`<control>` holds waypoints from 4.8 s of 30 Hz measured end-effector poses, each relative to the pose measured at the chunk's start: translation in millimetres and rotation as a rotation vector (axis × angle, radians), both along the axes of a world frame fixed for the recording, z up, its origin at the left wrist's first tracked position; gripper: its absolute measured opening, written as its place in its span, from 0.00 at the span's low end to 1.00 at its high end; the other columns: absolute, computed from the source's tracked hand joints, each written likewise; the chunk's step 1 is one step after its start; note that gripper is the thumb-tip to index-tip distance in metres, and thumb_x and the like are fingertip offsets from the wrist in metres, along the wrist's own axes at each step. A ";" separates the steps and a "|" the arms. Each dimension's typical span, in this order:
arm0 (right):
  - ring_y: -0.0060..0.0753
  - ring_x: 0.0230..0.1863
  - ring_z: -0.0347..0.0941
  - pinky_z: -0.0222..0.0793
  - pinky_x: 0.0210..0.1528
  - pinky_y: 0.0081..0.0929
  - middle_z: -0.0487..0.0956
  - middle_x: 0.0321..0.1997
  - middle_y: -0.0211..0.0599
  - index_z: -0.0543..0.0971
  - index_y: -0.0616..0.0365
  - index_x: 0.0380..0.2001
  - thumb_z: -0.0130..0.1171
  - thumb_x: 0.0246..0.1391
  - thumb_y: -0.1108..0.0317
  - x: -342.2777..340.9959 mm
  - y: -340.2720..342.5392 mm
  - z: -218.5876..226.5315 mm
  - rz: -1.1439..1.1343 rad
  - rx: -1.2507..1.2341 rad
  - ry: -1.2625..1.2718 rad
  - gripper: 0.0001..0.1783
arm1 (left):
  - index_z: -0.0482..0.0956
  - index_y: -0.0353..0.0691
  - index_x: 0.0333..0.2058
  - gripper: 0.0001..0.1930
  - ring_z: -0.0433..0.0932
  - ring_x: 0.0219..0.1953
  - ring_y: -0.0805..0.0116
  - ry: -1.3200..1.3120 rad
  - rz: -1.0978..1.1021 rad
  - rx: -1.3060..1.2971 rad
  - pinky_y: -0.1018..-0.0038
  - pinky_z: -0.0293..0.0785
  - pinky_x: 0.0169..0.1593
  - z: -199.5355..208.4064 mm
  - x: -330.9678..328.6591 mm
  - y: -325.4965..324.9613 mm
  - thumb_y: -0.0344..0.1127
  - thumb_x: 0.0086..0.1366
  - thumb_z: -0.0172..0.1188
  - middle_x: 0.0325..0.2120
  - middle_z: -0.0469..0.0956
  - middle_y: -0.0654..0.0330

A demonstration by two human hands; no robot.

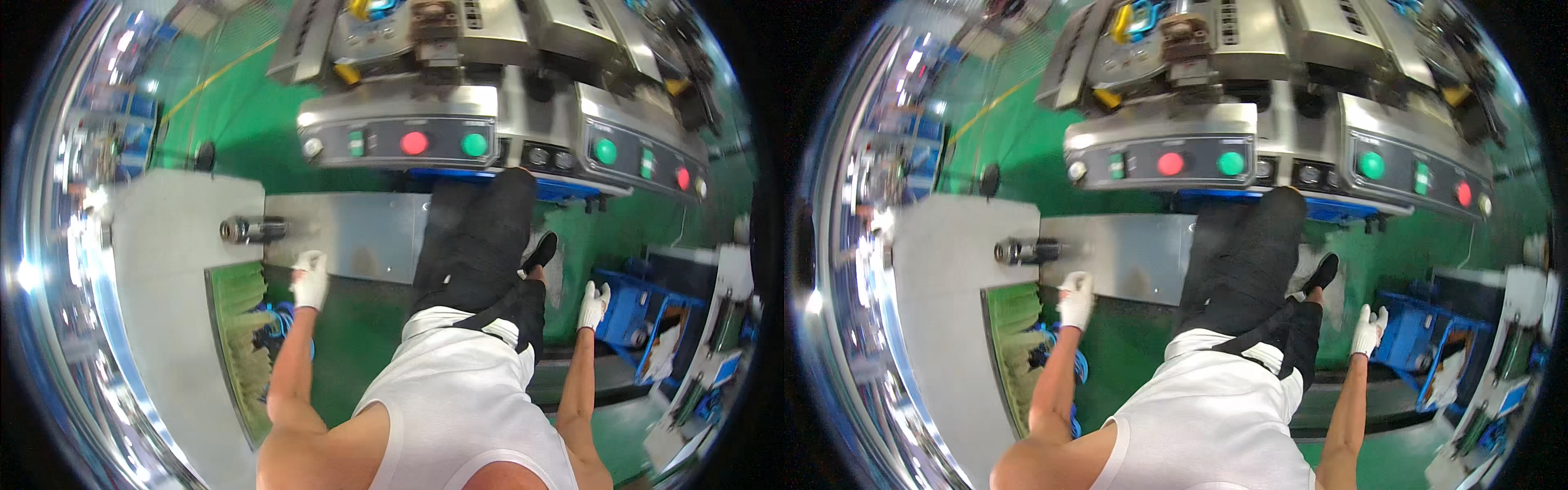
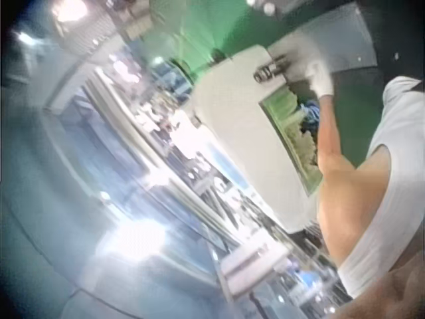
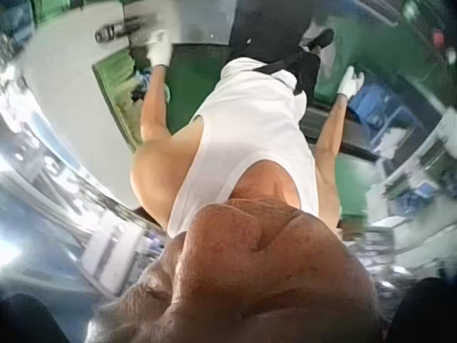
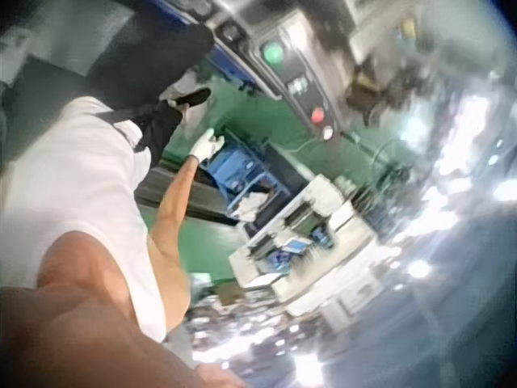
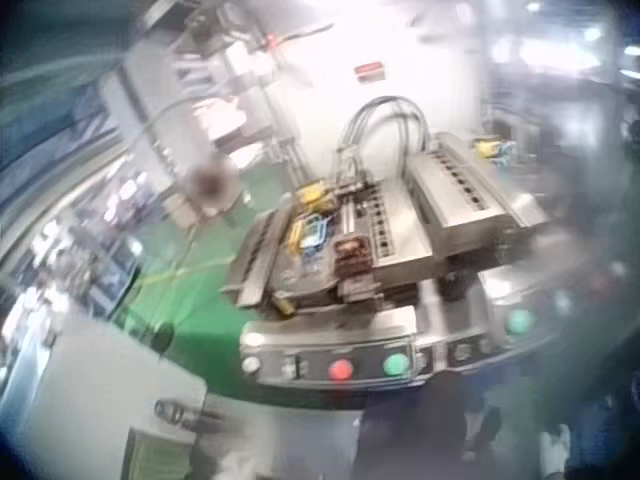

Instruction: The person operates a shoe-making machine by picking shoes from a conveyor, placing them onto the machine molds, pressing buttons to activate the machine, and placing the finished shoes onto another conveyor belt.

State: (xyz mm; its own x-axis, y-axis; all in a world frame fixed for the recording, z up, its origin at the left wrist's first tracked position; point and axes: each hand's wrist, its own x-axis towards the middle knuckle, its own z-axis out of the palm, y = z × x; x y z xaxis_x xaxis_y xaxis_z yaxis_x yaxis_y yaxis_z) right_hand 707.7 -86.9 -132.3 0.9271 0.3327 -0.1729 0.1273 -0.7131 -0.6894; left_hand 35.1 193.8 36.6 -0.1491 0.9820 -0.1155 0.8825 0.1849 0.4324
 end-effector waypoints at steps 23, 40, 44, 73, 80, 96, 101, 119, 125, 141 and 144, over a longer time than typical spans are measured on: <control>0.44 0.69 0.74 0.70 0.71 0.39 0.74 0.71 0.52 0.67 0.64 0.73 0.61 0.67 0.73 -124.2 233.4 196.8 0.945 0.109 0.006 0.33 | 0.66 0.34 0.70 0.57 0.74 0.65 0.41 0.074 1.093 -0.105 0.51 0.69 0.68 -81.5 -125.4 -198.0 0.60 0.48 0.82 0.63 0.75 0.41; 0.55 0.49 0.84 0.78 0.54 0.44 0.85 0.45 0.51 0.80 0.60 0.53 0.78 0.44 0.42 -288.7 331.2 291.8 1.557 -0.011 0.141 0.41 | 0.82 0.37 0.55 0.31 0.82 0.54 0.45 -0.196 -1.085 0.275 0.55 0.79 0.57 152.9 125.3 110.5 0.51 0.59 0.76 0.49 0.84 0.46; 0.43 0.49 0.83 0.77 0.56 0.35 0.85 0.46 0.49 0.77 0.65 0.59 0.78 0.43 0.40 -219.1 272.0 266.1 1.108 -0.191 0.468 0.49 | 0.81 0.35 0.55 0.25 0.82 0.53 0.44 -0.162 -1.118 0.561 0.55 0.78 0.60 211.4 185.9 210.1 0.40 0.62 0.74 0.51 0.83 0.45; 0.25 0.39 0.79 0.77 0.37 0.27 0.81 0.58 0.38 0.59 0.57 0.74 0.76 0.47 0.78 -175.1 178.8 247.1 0.164 0.763 1.219 0.53 | 0.74 0.31 0.61 0.32 0.79 0.53 0.58 -0.322 -0.407 0.823 0.65 0.74 0.61 241.9 232.6 353.9 0.35 0.62 0.76 0.54 0.79 0.49; 0.26 0.45 0.81 0.81 0.47 0.31 0.83 0.51 0.33 0.75 0.60 0.64 0.71 0.52 0.77 -196.6 274.2 313.1 0.330 0.762 1.132 0.34 | 0.75 0.32 0.56 0.30 0.78 0.54 0.54 -0.314 -0.244 0.561 0.61 0.73 0.62 170.9 89.4 148.4 0.28 0.52 0.73 0.53 0.77 0.48; 0.37 0.38 0.85 0.83 0.39 0.34 0.87 0.41 0.44 0.85 0.63 0.44 0.74 0.48 0.71 -269.0 740.8 398.1 0.757 0.224 0.452 0.18 | 0.78 0.39 0.51 0.30 0.82 0.51 0.46 -0.088 -0.073 0.155 0.51 0.80 0.51 -14.5 -16.9 40.7 0.38 0.48 0.78 0.55 0.76 0.49; 0.42 0.44 0.85 0.80 0.47 0.35 0.86 0.45 0.55 0.84 0.68 0.46 0.73 0.42 0.59 -271.1 819.8 352.5 1.059 -0.289 -0.480 0.29 | 0.78 0.38 0.53 0.30 0.83 0.52 0.44 -0.247 -0.142 0.191 0.52 0.81 0.51 -16.0 -19.7 46.9 0.35 0.50 0.77 0.58 0.76 0.49; 0.59 0.67 0.75 0.72 0.69 0.42 0.77 0.67 0.58 0.80 0.57 0.62 0.55 0.58 0.46 -269.6 781.0 317.7 0.832 -0.172 -0.427 0.35 | 0.80 0.35 0.51 0.28 0.84 0.50 0.43 -0.216 -0.137 0.156 0.55 0.81 0.55 -18.2 -8.1 53.5 0.34 0.50 0.75 0.58 0.77 0.47; 0.60 0.76 0.64 0.58 0.78 0.43 0.66 0.75 0.68 0.61 0.71 0.74 0.60 0.66 0.45 -336.0 594.6 373.7 1.167 0.515 -0.277 0.47 | 0.77 0.34 0.52 0.28 0.80 0.56 0.44 -0.185 -0.105 0.230 0.56 0.77 0.59 -27.7 -24.8 35.6 0.33 0.52 0.74 0.56 0.77 0.44; 0.66 0.85 0.38 0.36 0.83 0.62 0.41 0.86 0.61 0.45 0.63 0.81 0.71 0.53 0.48 -229.0 301.0 237.1 1.276 0.363 -0.275 0.64 | 0.77 0.34 0.59 0.32 0.83 0.52 0.51 -0.177 -0.426 -0.055 0.58 0.80 0.58 54.9 78.2 61.3 0.39 0.58 0.78 0.51 0.83 0.44; 0.63 0.86 0.36 0.36 0.83 0.57 0.42 0.86 0.58 0.45 0.57 0.82 0.71 0.52 0.46 -221.5 217.9 233.1 1.178 0.418 -0.036 0.65 | 0.76 0.33 0.59 0.31 0.81 0.54 0.51 -0.486 -0.528 -0.083 0.58 0.77 0.61 77.9 163.0 45.7 0.35 0.58 0.74 0.54 0.81 0.46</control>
